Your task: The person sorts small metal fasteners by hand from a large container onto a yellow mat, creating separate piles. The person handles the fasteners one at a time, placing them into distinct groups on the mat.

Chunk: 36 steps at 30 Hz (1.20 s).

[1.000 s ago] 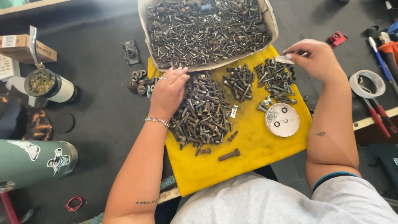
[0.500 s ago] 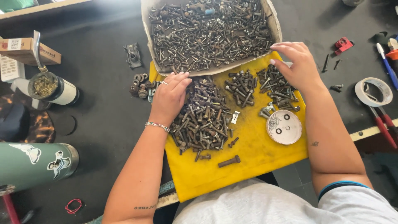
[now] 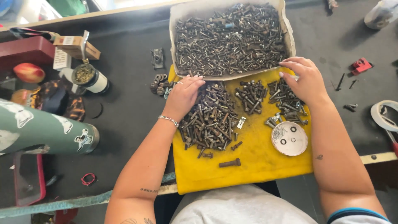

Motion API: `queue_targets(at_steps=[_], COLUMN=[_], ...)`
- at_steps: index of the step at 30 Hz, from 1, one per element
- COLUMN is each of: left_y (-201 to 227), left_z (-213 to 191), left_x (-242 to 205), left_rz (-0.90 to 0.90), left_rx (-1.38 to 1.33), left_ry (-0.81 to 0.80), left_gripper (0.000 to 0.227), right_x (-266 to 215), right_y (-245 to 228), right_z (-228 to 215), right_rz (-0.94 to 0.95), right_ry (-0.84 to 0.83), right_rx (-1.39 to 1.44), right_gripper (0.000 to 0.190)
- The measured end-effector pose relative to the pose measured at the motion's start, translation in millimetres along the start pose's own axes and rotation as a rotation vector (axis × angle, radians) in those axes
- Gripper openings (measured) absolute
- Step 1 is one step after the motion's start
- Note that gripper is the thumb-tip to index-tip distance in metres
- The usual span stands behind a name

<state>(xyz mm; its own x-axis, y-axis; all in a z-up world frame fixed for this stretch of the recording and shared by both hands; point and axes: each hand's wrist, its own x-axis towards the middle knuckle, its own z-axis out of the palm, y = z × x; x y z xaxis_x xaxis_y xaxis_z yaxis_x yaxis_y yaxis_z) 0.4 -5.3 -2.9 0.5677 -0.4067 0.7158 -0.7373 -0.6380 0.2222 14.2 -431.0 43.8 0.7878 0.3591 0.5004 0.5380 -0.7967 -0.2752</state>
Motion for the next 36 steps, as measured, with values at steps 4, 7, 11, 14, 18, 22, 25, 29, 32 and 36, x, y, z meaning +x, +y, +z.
queue_targets(at_steps=[4, 7, 11, 14, 18, 22, 25, 29, 32, 36], left_y=[-3.0, -17.2, -40.5, -48.2, -49.6, -69.2, -75.2, -74.3, -25.6, 38.8], left_z=[-4.2, -2.8, 8.1, 18.3, 24.4, 42.0, 49.6, 44.0, -7.8, -66.9], left_x=[7.5, 18.9, 45.1, 73.3, 95.3, 86.7, 80.4, 76.8, 96.1, 91.0], left_rz=[-0.038, -0.11, -0.149, -0.191, -0.139, -0.019, 0.106, 0.128, 0.002, -0.026], left_rx=[0.033, 0.077, 0.238, 0.39, 0.484, 0.521, 0.597, 0.502, 0.18, -0.152], left_ry=[-0.035, -0.065, -0.312, -0.55, -0.781, -0.74, -0.666, -0.555, -0.436, -0.342], left_gripper=[0.032, 0.031, 0.019, 0.017, 0.021, 0.02, 0.022, 0.016, 0.009, 0.009], right_x=[-1.8, -4.2, -7.8, -6.9, -5.8, -4.9, -4.4, -5.8, -1.1, 2.1], right_y=[10.2, 12.4, 18.0, 19.5, 12.7, 10.2, 11.7, 15.4, 5.8, -9.8], right_z=[6.4, 8.4, 16.8, 17.4, 11.7, 9.3, 9.7, 10.8, 3.8, -5.1], right_rz=[-0.023, 0.009, 0.036, 0.029, 0.052, 0.069, 0.057, 0.026, 0.05, 0.097], right_ry=[0.05, 0.066, 0.089, 0.097, 0.075, 0.052, 0.055, 0.064, 0.031, -0.028], right_rx=[-0.017, -0.05, -0.095, -0.103, -0.058, -0.045, -0.051, -0.038, -0.026, -0.028], right_gripper=[0.027, 0.024, 0.024, 0.024, 0.023, 0.022, 0.024, 0.025, 0.022, 0.018])
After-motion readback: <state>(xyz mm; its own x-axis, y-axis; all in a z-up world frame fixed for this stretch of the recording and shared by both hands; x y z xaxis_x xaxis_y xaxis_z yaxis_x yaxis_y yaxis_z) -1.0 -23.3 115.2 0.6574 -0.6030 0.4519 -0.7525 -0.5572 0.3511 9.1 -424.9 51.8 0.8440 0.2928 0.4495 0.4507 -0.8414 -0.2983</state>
